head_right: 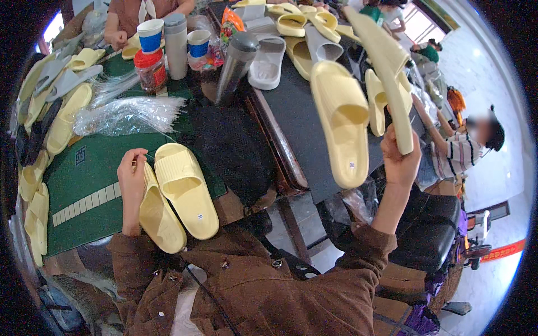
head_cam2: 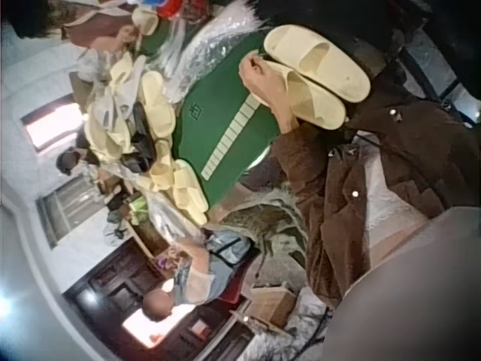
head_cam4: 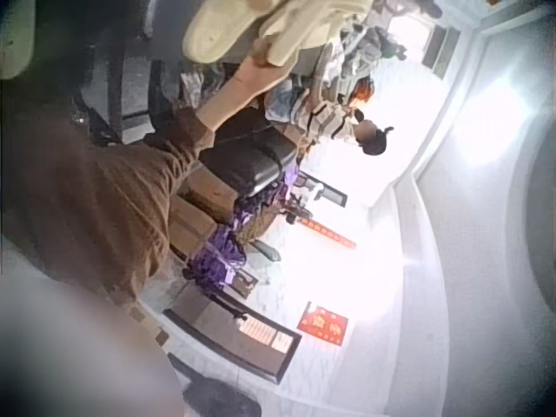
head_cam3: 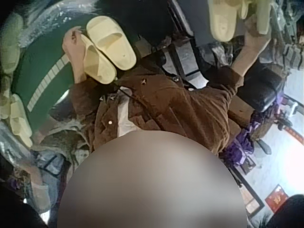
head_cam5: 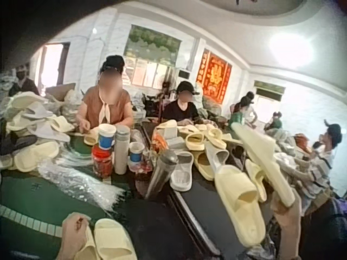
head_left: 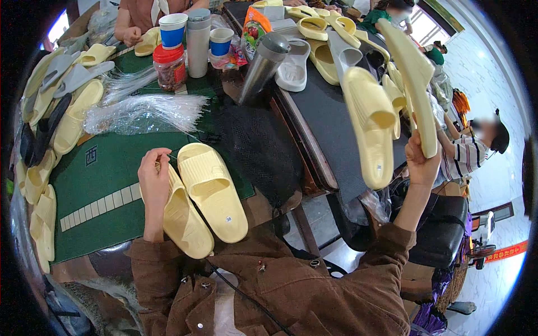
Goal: The recorder is shown manually trimming threads and finishing several pairs of sandals on a production table in a shoe manufacturing environment.
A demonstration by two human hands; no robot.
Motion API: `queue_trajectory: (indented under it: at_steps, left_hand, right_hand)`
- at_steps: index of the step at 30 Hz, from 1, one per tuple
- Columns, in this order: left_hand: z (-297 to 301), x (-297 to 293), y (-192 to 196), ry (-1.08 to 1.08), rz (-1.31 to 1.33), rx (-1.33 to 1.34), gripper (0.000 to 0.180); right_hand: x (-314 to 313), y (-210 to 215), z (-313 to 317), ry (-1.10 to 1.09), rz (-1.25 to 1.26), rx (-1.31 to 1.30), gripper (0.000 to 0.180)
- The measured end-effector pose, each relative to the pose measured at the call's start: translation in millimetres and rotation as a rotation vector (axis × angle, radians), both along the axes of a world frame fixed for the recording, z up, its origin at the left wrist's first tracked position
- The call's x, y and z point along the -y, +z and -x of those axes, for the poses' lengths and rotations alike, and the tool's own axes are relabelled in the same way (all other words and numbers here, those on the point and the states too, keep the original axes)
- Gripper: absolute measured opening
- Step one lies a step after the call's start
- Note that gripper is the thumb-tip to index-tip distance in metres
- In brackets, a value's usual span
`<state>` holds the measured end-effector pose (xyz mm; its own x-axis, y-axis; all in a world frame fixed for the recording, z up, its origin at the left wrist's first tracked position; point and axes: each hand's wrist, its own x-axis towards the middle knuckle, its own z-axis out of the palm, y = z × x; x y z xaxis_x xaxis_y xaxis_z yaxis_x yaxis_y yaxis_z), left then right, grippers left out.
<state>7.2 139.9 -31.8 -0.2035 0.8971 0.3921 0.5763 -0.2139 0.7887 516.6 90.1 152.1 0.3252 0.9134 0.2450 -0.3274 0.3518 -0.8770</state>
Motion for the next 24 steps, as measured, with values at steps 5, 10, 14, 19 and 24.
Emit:
queue_trajectory:
  at_steps: [5,10,14,19,24]
  left_hand:
    - [0.3,-0.2,0.5,-0.013,0.017,0.002,0.013]
    - [-0.6,-0.5,0.9,0.010,0.026,0.001,0.013]
    - [-1.3,0.0,2.8,0.004,0.048,0.016,0.012]
    - [-2.2,0.7,4.8,0.019,0.044,-0.001,0.013]
    - [-2.7,0.7,4.7,0.011,0.037,0.007,0.013]
  right_hand:
    - [4.4,-15.0,22.6,-0.129,0.202,0.323,0.055]
    - [15.0,-29.2,53.8,0.069,0.315,0.546,0.053]
    - [25.4,-38.5,67.7,0.190,0.522,0.691,0.042]
    - [31.3,-54.2,69.1,0.125,0.706,0.845,0.038]
    - [32.9,-55.6,74.2,0.030,0.573,1.437,0.032]
